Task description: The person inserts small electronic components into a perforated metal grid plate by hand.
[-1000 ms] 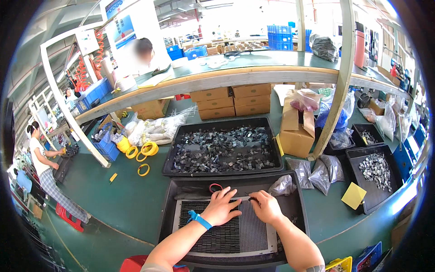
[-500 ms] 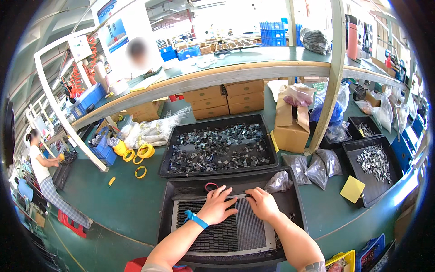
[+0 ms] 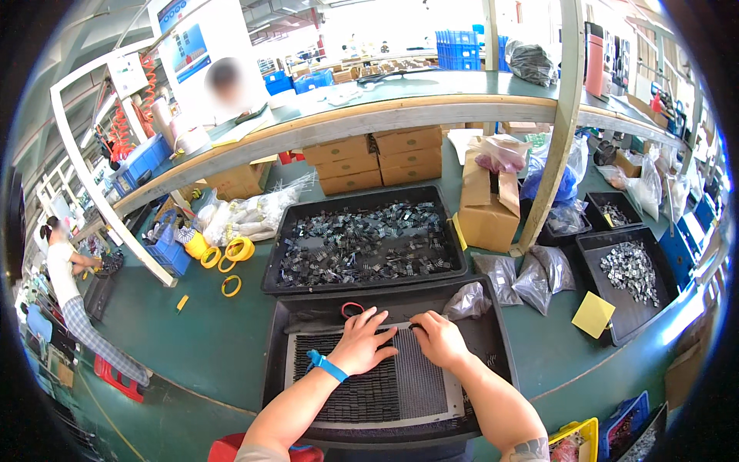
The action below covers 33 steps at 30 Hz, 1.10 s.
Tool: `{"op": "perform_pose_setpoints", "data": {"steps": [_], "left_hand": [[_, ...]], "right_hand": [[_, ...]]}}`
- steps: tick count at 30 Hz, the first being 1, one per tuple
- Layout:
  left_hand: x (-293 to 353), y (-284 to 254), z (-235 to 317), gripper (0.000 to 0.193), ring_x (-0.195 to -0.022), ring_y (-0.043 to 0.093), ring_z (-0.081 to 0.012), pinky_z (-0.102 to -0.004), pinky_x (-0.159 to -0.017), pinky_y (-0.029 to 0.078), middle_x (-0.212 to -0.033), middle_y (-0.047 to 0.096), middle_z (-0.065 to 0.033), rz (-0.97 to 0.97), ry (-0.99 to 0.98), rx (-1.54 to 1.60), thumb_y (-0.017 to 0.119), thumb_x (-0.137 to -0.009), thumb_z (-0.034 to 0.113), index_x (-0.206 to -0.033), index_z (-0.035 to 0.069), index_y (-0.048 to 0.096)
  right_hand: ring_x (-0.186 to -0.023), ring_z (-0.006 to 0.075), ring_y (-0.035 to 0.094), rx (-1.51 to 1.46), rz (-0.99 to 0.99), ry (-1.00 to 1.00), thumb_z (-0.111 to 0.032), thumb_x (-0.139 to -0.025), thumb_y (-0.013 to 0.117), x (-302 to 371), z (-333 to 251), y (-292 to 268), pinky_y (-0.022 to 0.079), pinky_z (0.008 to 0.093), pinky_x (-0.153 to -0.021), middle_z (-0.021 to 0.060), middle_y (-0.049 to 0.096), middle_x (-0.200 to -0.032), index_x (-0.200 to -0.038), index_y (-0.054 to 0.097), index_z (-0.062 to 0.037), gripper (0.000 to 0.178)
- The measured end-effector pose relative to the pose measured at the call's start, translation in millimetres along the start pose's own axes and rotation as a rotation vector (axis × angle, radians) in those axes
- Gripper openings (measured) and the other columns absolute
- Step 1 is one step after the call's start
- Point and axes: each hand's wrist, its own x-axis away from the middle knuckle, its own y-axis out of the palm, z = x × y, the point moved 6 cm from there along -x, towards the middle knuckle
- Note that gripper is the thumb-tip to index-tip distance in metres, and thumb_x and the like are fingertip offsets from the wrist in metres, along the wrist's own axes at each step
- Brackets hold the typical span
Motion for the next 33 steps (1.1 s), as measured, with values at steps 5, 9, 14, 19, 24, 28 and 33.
{"op": "perform_pose_setpoints", "data": {"steps": [5,9,14,19,24,28,33], "left_hand": [[2,2,0,0.053,-0.153,0.036,-0.0423,-0.0600,-0.121,0.031,-0.160,0.050,-0.0184,0.021,0.008,0.006,0.072,-0.097,0.051,-0.138,0.016,0.073],[1,0,1,0.053,-0.153,0.036,-0.0425,-0.0601,-0.121,0.031,-0.159,0.050,-0.0188,0.028,0.010,0.015,0.072,-0.097,0.050,-0.137,0.016,0.073],[0,0,-1,0.053,-0.153,0.036,-0.0425,-0.0599,-0.121,0.031,-0.160,0.050,-0.0186,0.024,0.005,0.014,0.072,-0.097,0.050,-0.137,0.016,0.073],[1,0,0,0.053,-0.152,0.036,-0.0423,-0.0595,-0.121,0.031,-0.160,0.049,-0.0183,0.028,0.004,0.017,0.073,-0.097,0.050,-0.136,0.016,0.073],[3,3,2,0.053,-0.152,0.037,-0.0416,-0.0595,-0.120,0.032,-0.159,0.050,-0.0177,0.029,0.005,0.044,0.074,-0.095,0.049,-0.136,0.015,0.073],[3,0,-5,0.053,-0.150,0.040,-0.0425,-0.0589,-0.119,0.033,-0.156,0.054,-0.0201,0.085,0.023,0.051,0.074,-0.094,0.049,-0.133,0.013,0.075],[1,-4,-3,0.051,-0.151,0.038,-0.0428,-0.0586,-0.121,0.032,-0.157,0.051,-0.0190,0.066,-0.001,0.096,0.077,-0.093,0.045,-0.134,0.014,0.075]], "right_hand": [[-0.092,0.0402,0.071,-0.012,-0.004,0.027,-0.007,-0.094,0.071,2,2,2,0.059,0.0467,-0.080,0.0158,0.071,-0.101,-0.112,0.069,-0.0035,0.019],[-0.092,0.0405,0.071,0.001,-0.022,0.041,-0.006,-0.094,0.070,3,4,3,0.059,0.0471,-0.080,0.0162,0.071,-0.101,-0.113,0.069,-0.0036,0.019],[-0.093,0.0407,0.071,0.009,-0.016,0.023,-0.006,-0.093,0.070,0,1,2,0.059,0.0474,-0.080,0.0161,0.071,-0.101,-0.114,0.069,-0.0038,0.021],[-0.094,0.0412,0.071,0.007,-0.003,0.020,-0.005,-0.094,0.070,0,-2,0,0.058,0.0472,-0.080,0.0162,0.071,-0.102,-0.116,0.071,-0.0039,0.022],[-0.096,0.0406,0.071,-0.059,-0.010,0.070,-0.005,-0.093,0.073,5,9,4,0.058,0.0458,-0.083,0.0173,0.071,-0.103,-0.119,0.071,-0.0018,0.026],[-0.100,0.0330,0.074,-0.170,0.020,0.228,-0.003,-0.090,0.077,-1,27,10,0.059,0.0395,-0.088,0.0180,0.074,-0.107,-0.118,0.072,-0.0013,0.029],[-0.081,0.0098,0.064,-0.410,-0.005,0.373,0.008,-0.097,0.065,1,36,14,0.055,0.0262,-0.074,0.0042,0.068,-0.094,-0.126,0.067,0.0031,0.030]]}}
